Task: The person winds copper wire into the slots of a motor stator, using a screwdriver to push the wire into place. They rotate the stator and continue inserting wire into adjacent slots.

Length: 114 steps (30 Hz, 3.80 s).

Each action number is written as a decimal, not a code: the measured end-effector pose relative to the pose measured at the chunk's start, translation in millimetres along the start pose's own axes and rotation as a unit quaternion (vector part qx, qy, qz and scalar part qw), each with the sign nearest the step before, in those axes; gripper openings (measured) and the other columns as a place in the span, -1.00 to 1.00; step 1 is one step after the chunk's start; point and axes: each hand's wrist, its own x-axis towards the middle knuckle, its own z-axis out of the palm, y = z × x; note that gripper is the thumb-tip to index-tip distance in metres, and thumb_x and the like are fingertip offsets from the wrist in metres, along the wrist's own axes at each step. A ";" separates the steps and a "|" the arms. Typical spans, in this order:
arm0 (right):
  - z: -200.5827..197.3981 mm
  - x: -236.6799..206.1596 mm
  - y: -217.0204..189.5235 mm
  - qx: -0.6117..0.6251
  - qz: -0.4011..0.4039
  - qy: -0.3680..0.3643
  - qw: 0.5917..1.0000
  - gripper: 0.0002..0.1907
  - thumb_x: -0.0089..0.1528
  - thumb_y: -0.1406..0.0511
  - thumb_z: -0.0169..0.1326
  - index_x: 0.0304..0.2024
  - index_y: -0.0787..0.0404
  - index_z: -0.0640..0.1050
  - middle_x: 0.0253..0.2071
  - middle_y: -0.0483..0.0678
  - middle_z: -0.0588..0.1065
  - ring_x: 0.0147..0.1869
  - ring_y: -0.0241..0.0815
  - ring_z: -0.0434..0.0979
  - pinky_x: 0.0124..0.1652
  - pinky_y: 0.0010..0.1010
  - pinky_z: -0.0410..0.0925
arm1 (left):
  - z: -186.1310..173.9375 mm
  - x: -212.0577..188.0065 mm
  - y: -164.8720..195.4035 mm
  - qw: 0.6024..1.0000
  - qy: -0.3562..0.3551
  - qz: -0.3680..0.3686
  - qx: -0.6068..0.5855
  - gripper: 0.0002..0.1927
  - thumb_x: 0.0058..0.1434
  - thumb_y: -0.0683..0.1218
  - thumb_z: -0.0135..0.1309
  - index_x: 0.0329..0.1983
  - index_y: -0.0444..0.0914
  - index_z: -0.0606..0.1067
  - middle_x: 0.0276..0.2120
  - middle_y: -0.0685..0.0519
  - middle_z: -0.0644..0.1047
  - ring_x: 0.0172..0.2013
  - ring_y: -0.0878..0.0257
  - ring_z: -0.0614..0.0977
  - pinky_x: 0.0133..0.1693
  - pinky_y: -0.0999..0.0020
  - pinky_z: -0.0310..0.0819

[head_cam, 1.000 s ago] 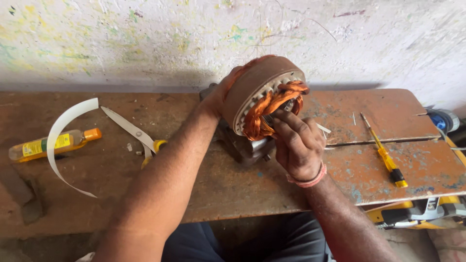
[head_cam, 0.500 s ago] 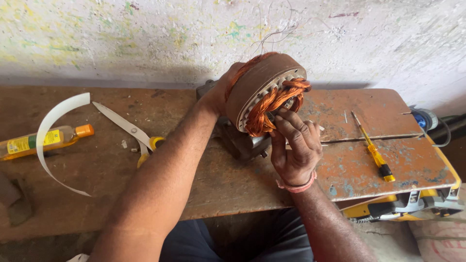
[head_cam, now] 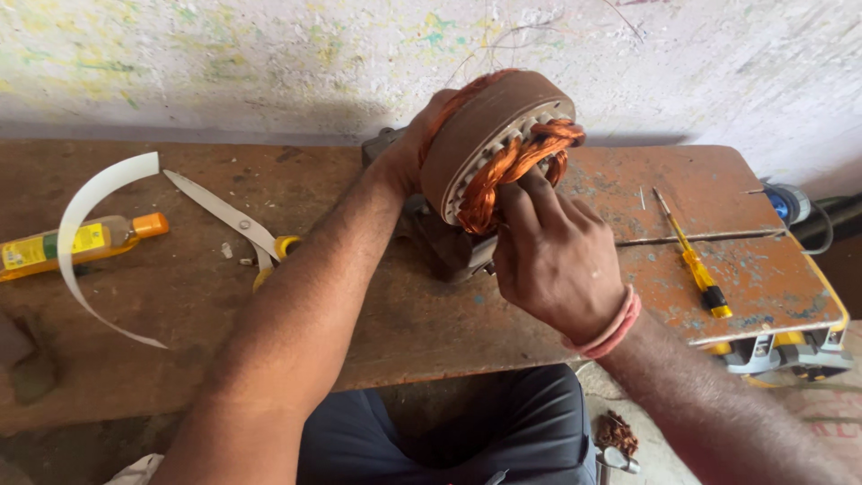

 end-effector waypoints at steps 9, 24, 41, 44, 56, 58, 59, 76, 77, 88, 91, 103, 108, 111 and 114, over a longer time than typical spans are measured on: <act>-20.2 -2.8 6.4 -0.044 -0.046 -0.032 0.997 -0.57 0.20 0.31 0.21 0.10 0.33 0.51 0.13 0.15 0.54 -0.39 -0.08 0.61 -0.39 -0.26 0.42 | 12.3 -3.5 6.4 1.000 -0.026 0.002 0.005 -0.39 0.56 0.22 -0.12 0.48 -0.25 0.25 0.26 -0.32 0.45 0.21 -0.12 0.59 0.25 -0.06 0.57; 6.1 -15.9 15.2 -0.053 -0.070 0.132 0.987 -0.78 0.29 0.42 0.31 0.00 0.27 0.65 0.05 0.04 0.64 -0.41 -0.33 0.52 -0.41 -0.40 0.28 | -2.3 -9.1 0.4 1.000 -0.013 -0.002 -0.026 -0.41 0.55 0.18 -0.20 0.54 -0.14 0.17 0.40 -0.22 0.40 0.34 -0.05 0.49 0.30 -0.01 0.52; 6.2 -16.9 1.6 -0.070 0.005 0.129 0.989 -0.86 0.30 0.34 0.31 -0.10 0.22 0.66 -0.02 -0.05 0.65 -0.35 -0.34 0.58 -0.36 -0.41 0.28 | 0.0 -5.8 14.2 0.998 0.030 -0.060 -0.003 -0.48 0.58 0.09 -0.19 0.48 -0.26 0.26 0.33 -0.24 0.45 0.33 0.00 0.50 0.34 0.06 0.50; 9.5 -16.1 6.8 -0.054 -0.018 0.159 0.986 -0.85 0.31 0.33 0.35 -0.11 0.21 0.65 -0.01 -0.07 0.64 -0.31 -0.35 0.59 -0.35 -0.41 0.28 | 0.6 -2.9 14.5 0.997 0.036 -0.066 -0.005 -0.48 0.58 0.08 -0.19 0.47 -0.28 0.28 0.32 -0.24 0.46 0.33 0.00 0.51 0.35 0.07 0.50; 3.6 -11.6 17.2 0.019 -0.035 0.132 0.991 -0.78 0.19 0.48 0.28 -0.12 0.22 0.63 -0.03 -0.05 0.63 -0.41 -0.19 0.49 -0.35 -0.35 0.40 | -0.5 0.2 12.5 0.994 0.076 -0.077 0.003 -0.50 0.59 0.03 -0.16 0.45 -0.33 0.31 0.32 -0.24 0.47 0.36 0.02 0.49 0.40 0.09 0.47; 4.1 -11.9 18.3 0.046 -0.023 0.129 0.990 -0.81 0.21 0.50 0.25 -0.15 0.21 0.60 -0.03 -0.07 0.63 -0.39 -0.17 0.52 -0.34 -0.33 0.40 | -3.6 -3.4 8.7 0.997 0.054 -0.056 0.012 -0.51 0.58 0.04 -0.14 0.47 -0.28 0.30 0.34 -0.22 0.45 0.37 0.04 0.48 0.42 0.07 0.44; 3.6 -12.3 19.8 0.059 -0.016 0.128 0.990 -0.82 0.21 0.50 0.24 -0.16 0.21 0.59 -0.04 -0.08 0.64 -0.38 -0.16 0.54 -0.33 -0.32 0.40 | -5.1 -5.3 6.5 0.998 0.043 -0.046 0.016 -0.51 0.57 0.04 -0.13 0.47 -0.26 0.29 0.35 -0.21 0.44 0.38 0.04 0.47 0.42 0.06 0.43; -10.6 -8.3 40.2 -0.077 -0.146 0.057 0.985 -0.74 0.17 0.47 0.17 -0.07 0.25 0.62 0.01 0.01 0.65 -0.42 -0.29 0.52 -0.36 -0.35 0.31 | -8.5 -5.7 10.7 0.997 0.057 -0.046 0.026 -0.53 0.56 -0.03 -0.11 0.47 -0.25 0.29 0.34 -0.26 0.43 0.36 -0.01 0.47 0.32 -0.01 0.51; -10.3 -8.6 40.1 -0.066 -0.147 0.060 0.985 -0.76 0.21 0.46 0.18 -0.05 0.26 0.62 0.02 0.02 0.64 -0.40 -0.30 0.52 -0.34 -0.36 0.31 | -7.9 -5.4 11.0 0.997 0.052 -0.042 0.025 -0.53 0.55 -0.03 -0.11 0.47 -0.25 0.29 0.34 -0.26 0.43 0.36 -0.01 0.48 0.32 -0.01 0.52; -15.3 4.7 56.9 -0.047 -0.223 0.043 0.973 -0.81 0.25 0.50 0.18 -0.11 0.21 0.68 -0.05 -0.03 0.64 -0.25 -0.30 0.59 -0.29 -0.39 0.40 | -6.2 -7.2 11.1 0.994 0.018 0.010 0.112 -0.51 0.53 -0.01 -0.05 0.47 -0.21 0.29 0.33 -0.29 0.44 0.35 -0.04 0.50 0.27 -0.10 0.55; -16.8 8.9 60.2 -0.011 -0.205 0.023 0.978 -0.75 0.22 0.54 0.16 -0.13 0.15 0.69 -0.09 -0.10 0.64 -0.25 -0.28 0.59 -0.27 -0.36 0.44 | -3.0 -10.8 10.1 0.995 0.041 -0.004 0.096 -0.49 0.54 -0.04 0.00 0.51 -0.16 0.27 0.37 -0.26 0.40 0.34 0.01 0.46 0.36 -0.02 0.46; -8.7 -0.7 51.1 0.036 -0.168 0.065 0.983 -0.78 0.23 0.50 0.22 -0.09 0.21 0.65 -0.04 -0.03 0.62 -0.27 -0.21 0.59 -0.31 -0.35 0.45 | -7.4 -10.4 5.1 0.992 -0.036 0.050 0.108 -0.52 0.54 0.03 0.03 0.47 -0.12 0.31 0.34 -0.21 0.42 0.38 0.04 0.45 0.30 0.00 0.54; -9.0 7.7 63.9 0.079 -0.241 0.041 0.967 -0.65 0.17 0.50 0.18 0.01 0.22 0.64 0.06 0.01 0.62 -0.24 -0.21 0.61 -0.28 -0.36 0.48 | -8.7 -10.1 4.4 0.999 0.040 -0.022 -0.021 -0.52 0.54 0.04 -0.05 0.47 -0.14 0.30 0.35 -0.21 0.43 0.37 0.05 0.46 0.32 0.02 0.52; -12.6 13.2 68.8 0.068 -0.257 0.009 0.964 -0.59 0.11 0.48 0.17 0.03 0.23 0.65 0.03 0.01 0.64 -0.33 -0.23 0.57 -0.33 -0.34 0.45 | -8.1 -9.6 3.5 0.997 0.049 -0.033 -0.040 -0.52 0.54 0.04 -0.08 0.47 -0.14 0.29 0.35 -0.20 0.43 0.37 0.06 0.46 0.34 0.02 0.50; -16.0 13.3 70.1 0.026 -0.277 0.001 0.961 -0.60 0.10 0.45 0.17 0.01 0.27 0.64 0.01 0.04 0.64 -0.34 -0.23 0.57 -0.33 -0.32 0.42 | -8.2 -9.1 2.6 0.996 0.056 -0.044 -0.055 -0.52 0.55 0.05 -0.11 0.47 -0.15 0.28 0.36 -0.19 0.42 0.37 0.06 0.45 0.36 0.03 0.49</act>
